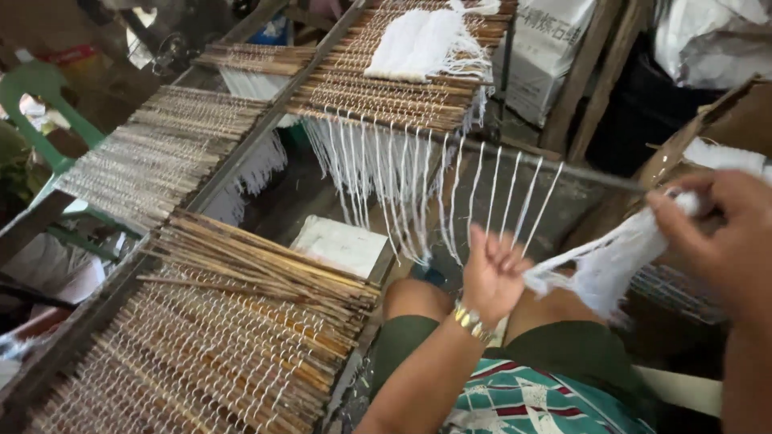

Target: A person is seen manually weaving or looping white cotton candle wicks onto a wooden rod that is part of a larger weaving frame in a workshop setting.

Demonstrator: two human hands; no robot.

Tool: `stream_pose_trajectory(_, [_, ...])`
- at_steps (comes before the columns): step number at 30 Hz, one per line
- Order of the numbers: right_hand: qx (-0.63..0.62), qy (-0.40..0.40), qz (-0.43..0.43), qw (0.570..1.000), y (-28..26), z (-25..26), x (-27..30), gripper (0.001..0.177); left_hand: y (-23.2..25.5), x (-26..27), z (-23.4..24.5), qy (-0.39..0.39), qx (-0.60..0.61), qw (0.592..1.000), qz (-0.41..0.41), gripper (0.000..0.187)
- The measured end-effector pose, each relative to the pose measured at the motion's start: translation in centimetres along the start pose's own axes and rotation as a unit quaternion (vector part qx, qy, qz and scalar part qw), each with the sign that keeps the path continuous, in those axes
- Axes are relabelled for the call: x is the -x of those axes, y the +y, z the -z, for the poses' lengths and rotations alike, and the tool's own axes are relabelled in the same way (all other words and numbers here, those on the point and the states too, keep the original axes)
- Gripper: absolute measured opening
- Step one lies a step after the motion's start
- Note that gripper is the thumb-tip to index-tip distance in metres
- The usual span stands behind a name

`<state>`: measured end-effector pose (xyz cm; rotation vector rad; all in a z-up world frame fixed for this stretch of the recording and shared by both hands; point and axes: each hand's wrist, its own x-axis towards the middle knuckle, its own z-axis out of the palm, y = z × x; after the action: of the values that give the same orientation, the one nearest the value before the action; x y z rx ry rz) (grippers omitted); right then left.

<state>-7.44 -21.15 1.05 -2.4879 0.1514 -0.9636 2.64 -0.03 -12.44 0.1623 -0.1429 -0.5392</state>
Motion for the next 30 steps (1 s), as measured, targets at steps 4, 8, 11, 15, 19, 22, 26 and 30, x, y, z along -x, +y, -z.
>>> stream_pose_trajectory(4, [-0.025,0.048,0.032,0.998,2.6,0.1,-2.2,0.02,-0.4,1.8,7.8,0.141,-0.009,0.989,0.055,0.053])
stream_pose_trajectory(8, [0.047,0.054,0.096,0.993,-0.3,1.8,-3.1,0.02,-1.0,1.8,13.7,0.316,0.014,0.949,0.002,0.041])
stream_pose_trajectory(11, [0.032,0.011,0.061,0.998,-4.2,2.8,-2.6,0.017,-3.0,3.0,11.8,0.466,-0.093,0.88,0.016,0.03])
stream_pose_trajectory(15, [0.004,-0.063,-0.043,0.997,-5.3,2.7,-1.5,0.024,-2.8,4.0,-1.9,0.106,-0.333,0.937,0.006,0.014])
stream_pose_trajectory(19, [-0.029,-0.109,-0.133,0.985,-6.7,2.6,-0.8,0.023,-1.2,2.2,-10.5,-0.082,-0.645,0.739,-0.173,0.029])
stream_pose_trajectory(22, [-0.02,-0.136,-0.159,0.978,-7.0,2.1,-0.1,0.023,-1.4,1.4,-12.2,-0.063,-0.673,0.725,-0.131,0.038])
stream_pose_trajectory(26, [-0.019,-0.143,-0.149,0.978,-6.3,1.2,0.8,0.019,-0.3,1.7,-11.5,-0.054,-0.707,0.685,-0.168,0.035])
stream_pose_trajectory(30, [-0.039,-0.132,-0.113,0.984,-6.8,1.0,1.1,0.017,-0.2,3.2,-10.9,-0.028,-0.481,0.872,-0.082,0.025])
